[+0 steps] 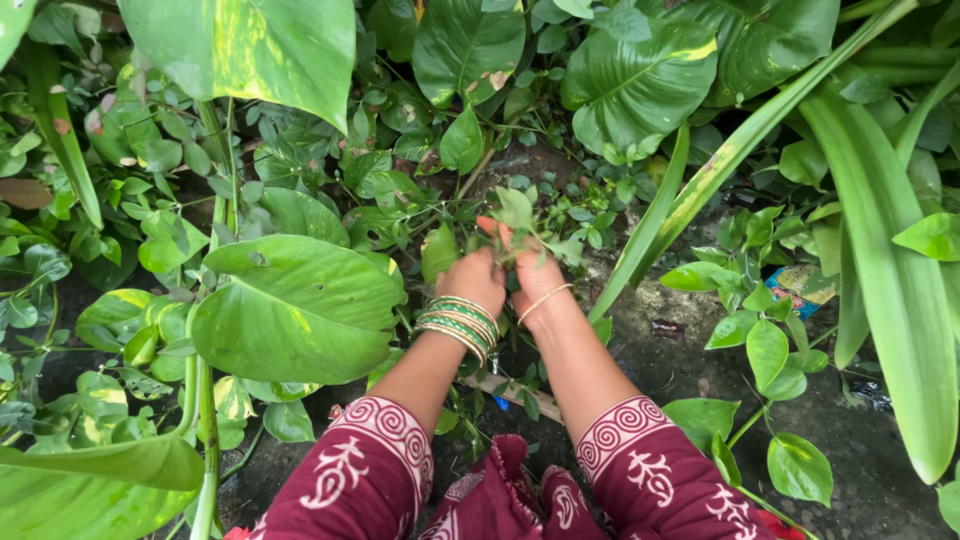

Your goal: The person removes weeds and small vine growth from around larger leafy plants by hand. They pull the unwanted stems from the soil to clear the ground between the foliage.

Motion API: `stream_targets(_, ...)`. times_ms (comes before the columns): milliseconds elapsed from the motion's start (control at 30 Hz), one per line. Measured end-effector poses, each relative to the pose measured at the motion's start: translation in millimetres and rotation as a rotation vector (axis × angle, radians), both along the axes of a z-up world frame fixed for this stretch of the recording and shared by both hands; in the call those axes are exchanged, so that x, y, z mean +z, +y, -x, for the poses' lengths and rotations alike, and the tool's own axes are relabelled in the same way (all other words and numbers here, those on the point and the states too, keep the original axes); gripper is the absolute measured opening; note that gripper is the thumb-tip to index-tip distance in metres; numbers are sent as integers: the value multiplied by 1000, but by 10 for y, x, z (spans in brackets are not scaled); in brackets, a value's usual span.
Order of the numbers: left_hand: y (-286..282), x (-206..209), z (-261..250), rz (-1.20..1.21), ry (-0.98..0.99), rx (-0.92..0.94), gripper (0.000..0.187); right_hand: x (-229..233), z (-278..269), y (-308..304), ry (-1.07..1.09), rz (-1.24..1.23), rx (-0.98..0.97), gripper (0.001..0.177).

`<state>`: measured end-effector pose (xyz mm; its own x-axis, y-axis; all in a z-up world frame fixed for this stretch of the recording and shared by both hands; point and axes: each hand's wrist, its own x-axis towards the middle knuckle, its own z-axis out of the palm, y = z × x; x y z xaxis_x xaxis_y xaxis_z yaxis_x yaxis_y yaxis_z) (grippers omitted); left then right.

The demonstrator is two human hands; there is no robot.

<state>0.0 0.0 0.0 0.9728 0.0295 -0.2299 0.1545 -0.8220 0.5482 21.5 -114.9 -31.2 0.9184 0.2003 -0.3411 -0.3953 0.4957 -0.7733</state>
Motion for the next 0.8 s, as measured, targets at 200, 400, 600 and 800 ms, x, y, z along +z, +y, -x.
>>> stream_targets(200,400,-566,-239,627,-223,252,19,-310,-101,-466,57,284,85,44)
stream_targets(400,458,-496,-100,739,-201,253,19,-874,-44,-1039,303,423,-249,27)
stream_targets(600,392,-460,-118,866,-110,339,20,-1257,-99,-1381,361,415,-494,24)
stream_targets(800,495,-364,-132,694,-371,260,24,-928,-48,-1085,275,399,-245,24)
